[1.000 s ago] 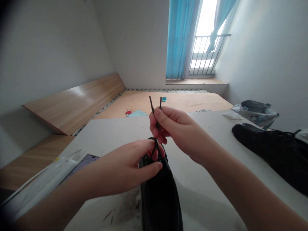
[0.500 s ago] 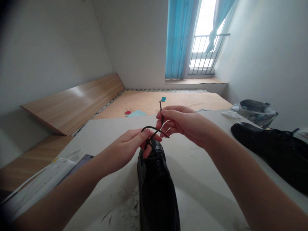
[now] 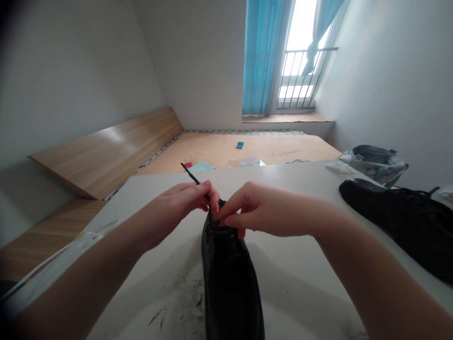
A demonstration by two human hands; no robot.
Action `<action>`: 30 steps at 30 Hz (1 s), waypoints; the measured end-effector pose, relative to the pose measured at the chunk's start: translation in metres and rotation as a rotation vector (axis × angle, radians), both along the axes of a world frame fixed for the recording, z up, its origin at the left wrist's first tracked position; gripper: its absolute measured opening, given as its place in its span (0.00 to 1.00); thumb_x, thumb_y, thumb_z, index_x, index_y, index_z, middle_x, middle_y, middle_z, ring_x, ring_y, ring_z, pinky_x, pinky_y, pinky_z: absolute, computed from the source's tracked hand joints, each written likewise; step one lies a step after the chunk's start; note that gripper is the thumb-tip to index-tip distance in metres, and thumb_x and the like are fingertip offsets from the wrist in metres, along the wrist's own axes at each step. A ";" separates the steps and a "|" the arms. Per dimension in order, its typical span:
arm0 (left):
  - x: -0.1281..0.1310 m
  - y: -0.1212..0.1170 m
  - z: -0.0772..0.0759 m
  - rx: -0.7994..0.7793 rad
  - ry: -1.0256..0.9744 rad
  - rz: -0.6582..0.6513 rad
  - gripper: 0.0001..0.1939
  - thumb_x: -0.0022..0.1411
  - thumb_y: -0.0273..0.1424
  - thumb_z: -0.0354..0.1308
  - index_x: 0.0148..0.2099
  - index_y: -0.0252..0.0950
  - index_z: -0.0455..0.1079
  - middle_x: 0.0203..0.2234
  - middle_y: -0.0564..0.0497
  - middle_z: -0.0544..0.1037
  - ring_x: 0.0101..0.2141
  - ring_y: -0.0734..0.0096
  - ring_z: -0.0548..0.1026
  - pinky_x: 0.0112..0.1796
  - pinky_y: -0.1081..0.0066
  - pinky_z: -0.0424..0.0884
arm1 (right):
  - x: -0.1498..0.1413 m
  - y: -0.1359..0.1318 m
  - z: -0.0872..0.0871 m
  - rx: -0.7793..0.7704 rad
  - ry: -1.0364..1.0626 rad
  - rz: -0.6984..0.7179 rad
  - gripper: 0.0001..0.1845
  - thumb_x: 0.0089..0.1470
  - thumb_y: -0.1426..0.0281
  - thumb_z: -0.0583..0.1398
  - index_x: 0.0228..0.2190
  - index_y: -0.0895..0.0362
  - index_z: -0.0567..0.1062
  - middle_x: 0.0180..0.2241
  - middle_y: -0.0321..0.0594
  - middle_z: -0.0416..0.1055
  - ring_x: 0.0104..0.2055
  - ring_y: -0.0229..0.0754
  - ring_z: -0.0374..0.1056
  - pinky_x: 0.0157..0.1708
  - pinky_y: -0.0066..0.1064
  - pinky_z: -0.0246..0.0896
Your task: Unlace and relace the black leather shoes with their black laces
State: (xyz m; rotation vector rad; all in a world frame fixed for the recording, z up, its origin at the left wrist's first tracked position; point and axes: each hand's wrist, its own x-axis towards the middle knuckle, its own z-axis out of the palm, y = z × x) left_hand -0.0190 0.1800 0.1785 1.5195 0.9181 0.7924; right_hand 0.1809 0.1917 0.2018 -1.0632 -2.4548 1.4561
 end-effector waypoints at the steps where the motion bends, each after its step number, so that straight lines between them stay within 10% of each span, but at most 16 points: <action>1: 0.000 -0.001 0.002 0.049 0.044 0.004 0.21 0.67 0.43 0.48 0.28 0.36 0.71 0.24 0.53 0.73 0.31 0.68 0.71 0.38 0.68 0.65 | 0.000 0.000 -0.001 0.010 -0.018 -0.006 0.14 0.60 0.64 0.55 0.39 0.55 0.79 0.30 0.36 0.74 0.33 0.38 0.71 0.30 0.29 0.60; 14: 0.001 -0.013 0.009 0.263 0.194 -0.119 0.21 0.71 0.35 0.43 0.30 0.37 0.72 0.30 0.54 0.79 0.36 0.68 0.74 0.44 0.68 0.65 | -0.012 0.006 -0.018 0.002 -0.031 -0.249 0.02 0.52 0.71 0.57 0.31 0.56 0.66 0.23 0.34 0.73 0.26 0.39 0.71 0.23 0.26 0.58; 30: -0.004 -0.006 0.008 0.280 0.351 -0.018 0.21 0.70 0.38 0.44 0.31 0.38 0.74 0.25 0.54 0.74 0.34 0.66 0.74 0.44 0.65 0.66 | 0.008 0.008 -0.003 -0.079 -0.079 -0.001 0.14 0.58 0.62 0.57 0.34 0.57 0.78 0.33 0.40 0.77 0.34 0.41 0.72 0.32 0.30 0.64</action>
